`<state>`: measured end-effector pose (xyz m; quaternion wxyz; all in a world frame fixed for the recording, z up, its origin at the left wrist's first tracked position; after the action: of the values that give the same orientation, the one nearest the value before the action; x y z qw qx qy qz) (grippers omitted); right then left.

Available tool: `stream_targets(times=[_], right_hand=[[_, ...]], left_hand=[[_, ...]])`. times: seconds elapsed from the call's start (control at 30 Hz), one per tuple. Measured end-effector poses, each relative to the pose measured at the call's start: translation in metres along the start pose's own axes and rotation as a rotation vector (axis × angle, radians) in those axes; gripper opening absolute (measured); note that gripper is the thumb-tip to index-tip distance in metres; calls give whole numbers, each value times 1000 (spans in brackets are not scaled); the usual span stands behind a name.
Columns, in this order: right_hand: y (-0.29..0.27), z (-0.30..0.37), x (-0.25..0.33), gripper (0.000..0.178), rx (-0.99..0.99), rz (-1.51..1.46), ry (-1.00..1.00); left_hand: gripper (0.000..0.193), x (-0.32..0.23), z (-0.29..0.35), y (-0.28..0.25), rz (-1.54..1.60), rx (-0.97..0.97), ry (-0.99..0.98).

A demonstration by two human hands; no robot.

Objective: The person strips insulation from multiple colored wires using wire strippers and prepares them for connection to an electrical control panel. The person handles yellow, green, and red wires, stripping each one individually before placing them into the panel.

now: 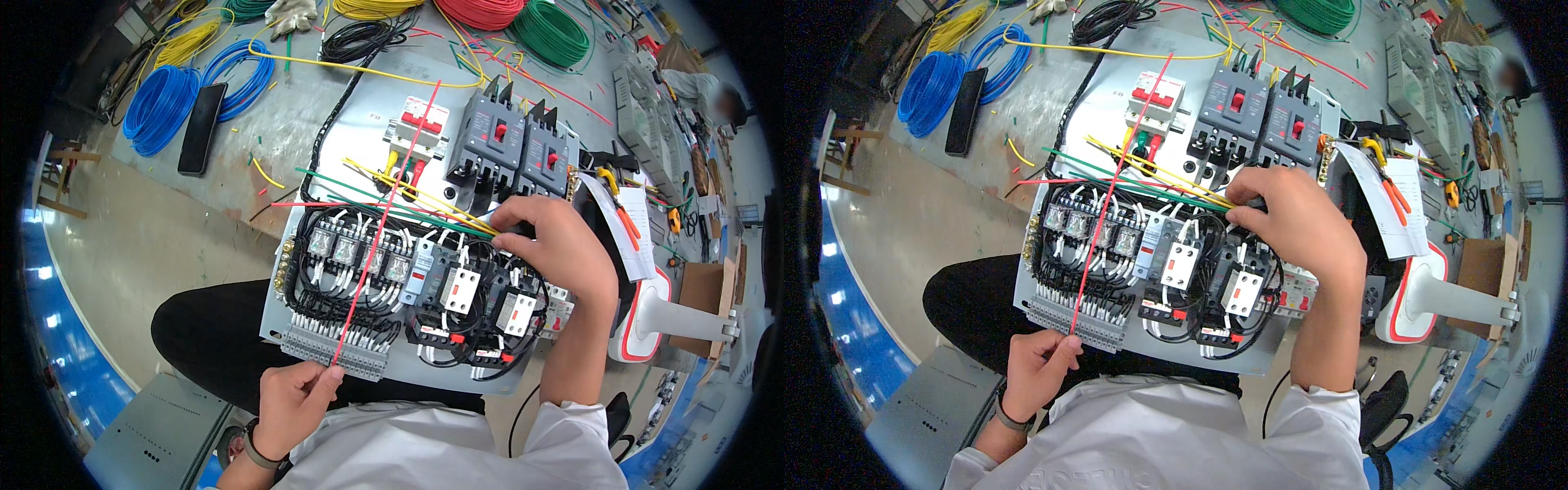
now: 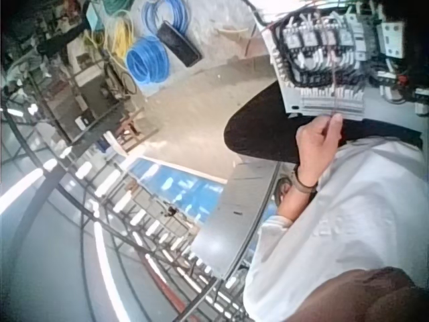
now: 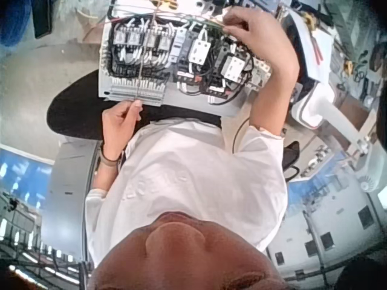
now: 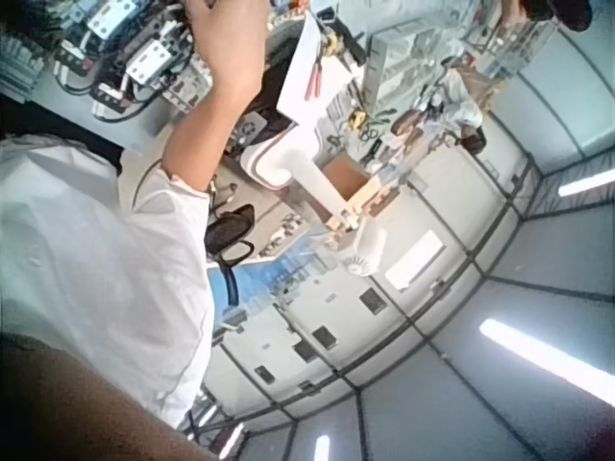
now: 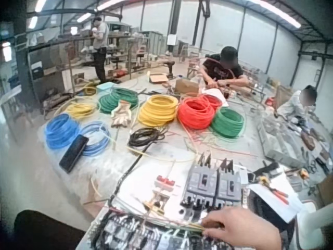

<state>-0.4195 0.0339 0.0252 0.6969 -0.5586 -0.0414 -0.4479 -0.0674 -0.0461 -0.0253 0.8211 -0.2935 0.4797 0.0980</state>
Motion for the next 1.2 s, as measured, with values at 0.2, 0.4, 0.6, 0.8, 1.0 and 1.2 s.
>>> stream_targets(times=[0.2,0.4,0.6,0.8,1.0,1.2], right_hand=[[3,-1,4,18,-33,97,7],[4,1,4,20,-43,120,-25],[4,2,7,19,-31,167,-115],[5,1,8,18,-68,245,-133],[14,-4,7,16,-60,280,-100],[5,4,10,15,-94,272,-9]], left_hand=[[31,8,3,0,18,-86,56],[26,4,3,-1,-8,-97,82],[22,0,4,2,25,-82,91],[21,-7,2,0,-8,-60,105],[22,-7,3,-2,-46,-56,107],[22,-5,3,-1,-39,-56,103]])
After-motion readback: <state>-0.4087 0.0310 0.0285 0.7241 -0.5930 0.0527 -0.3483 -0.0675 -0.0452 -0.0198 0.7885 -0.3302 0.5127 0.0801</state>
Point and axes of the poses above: each hand's wrist, its own z-axis away from the middle knuckle, its own y-axis out of the palm, x = y × z, the point moved 6 cm from there along -z, towards the middle knuckle, and after that the axes turned 8 degrees about y, right-handed, at the moved point
